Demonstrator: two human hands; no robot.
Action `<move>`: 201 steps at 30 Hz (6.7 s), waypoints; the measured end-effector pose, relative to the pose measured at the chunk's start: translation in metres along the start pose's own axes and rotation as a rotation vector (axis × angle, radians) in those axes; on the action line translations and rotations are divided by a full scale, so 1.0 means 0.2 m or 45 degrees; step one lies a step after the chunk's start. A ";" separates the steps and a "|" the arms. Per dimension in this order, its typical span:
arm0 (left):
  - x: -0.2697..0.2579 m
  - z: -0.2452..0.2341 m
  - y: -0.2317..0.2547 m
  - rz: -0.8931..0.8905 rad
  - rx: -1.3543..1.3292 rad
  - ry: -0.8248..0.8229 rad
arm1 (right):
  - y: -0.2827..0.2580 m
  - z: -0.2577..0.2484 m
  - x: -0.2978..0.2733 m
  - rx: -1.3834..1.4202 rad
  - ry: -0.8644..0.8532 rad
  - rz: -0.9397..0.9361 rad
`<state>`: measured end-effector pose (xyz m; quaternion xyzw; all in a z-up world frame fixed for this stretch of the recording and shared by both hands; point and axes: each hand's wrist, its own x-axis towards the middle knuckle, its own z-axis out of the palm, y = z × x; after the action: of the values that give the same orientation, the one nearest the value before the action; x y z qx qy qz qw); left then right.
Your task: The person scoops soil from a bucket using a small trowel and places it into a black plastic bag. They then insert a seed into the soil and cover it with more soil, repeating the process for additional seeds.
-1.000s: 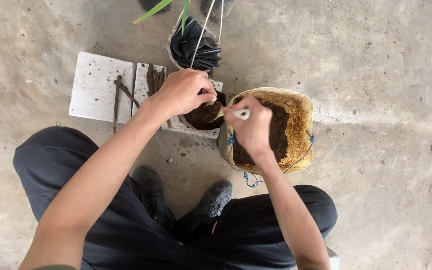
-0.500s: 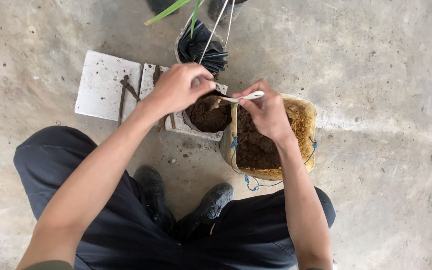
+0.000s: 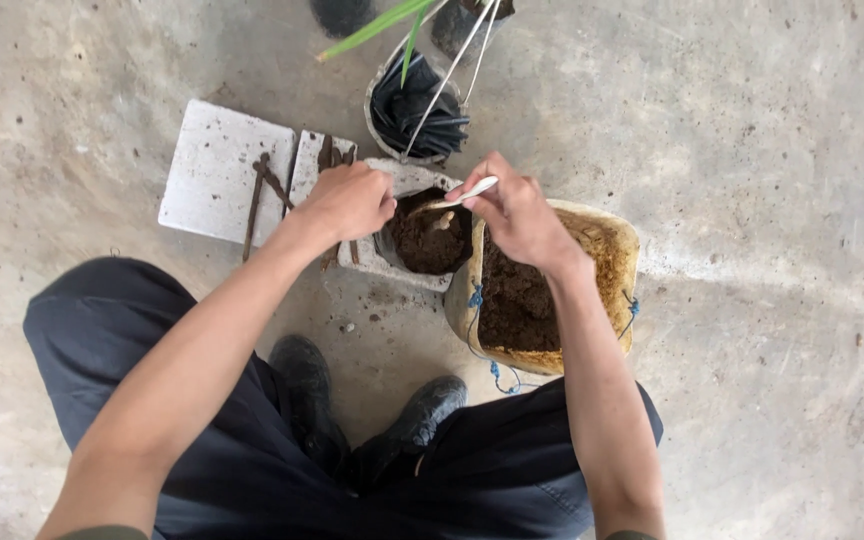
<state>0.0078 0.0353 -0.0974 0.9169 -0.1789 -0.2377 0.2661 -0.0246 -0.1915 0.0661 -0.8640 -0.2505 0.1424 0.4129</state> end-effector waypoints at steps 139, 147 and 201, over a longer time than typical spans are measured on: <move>-0.13 0.03 0.04 0.110 -0.038 0.004 | -0.15 0.20 -0.40 -0.041 0.189 0.151; -0.20 -0.06 0.11 0.126 -0.052 -0.014 | -0.01 0.15 -0.35 0.058 0.263 0.195; -0.32 -0.12 -0.02 -0.127 0.302 -0.441 | -0.08 0.15 -0.15 -0.318 0.322 0.057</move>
<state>-0.0315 0.0770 -0.0610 0.8950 -0.2030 -0.3818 0.1095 -0.0683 -0.1804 0.0612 -0.9249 -0.1930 0.0095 0.3274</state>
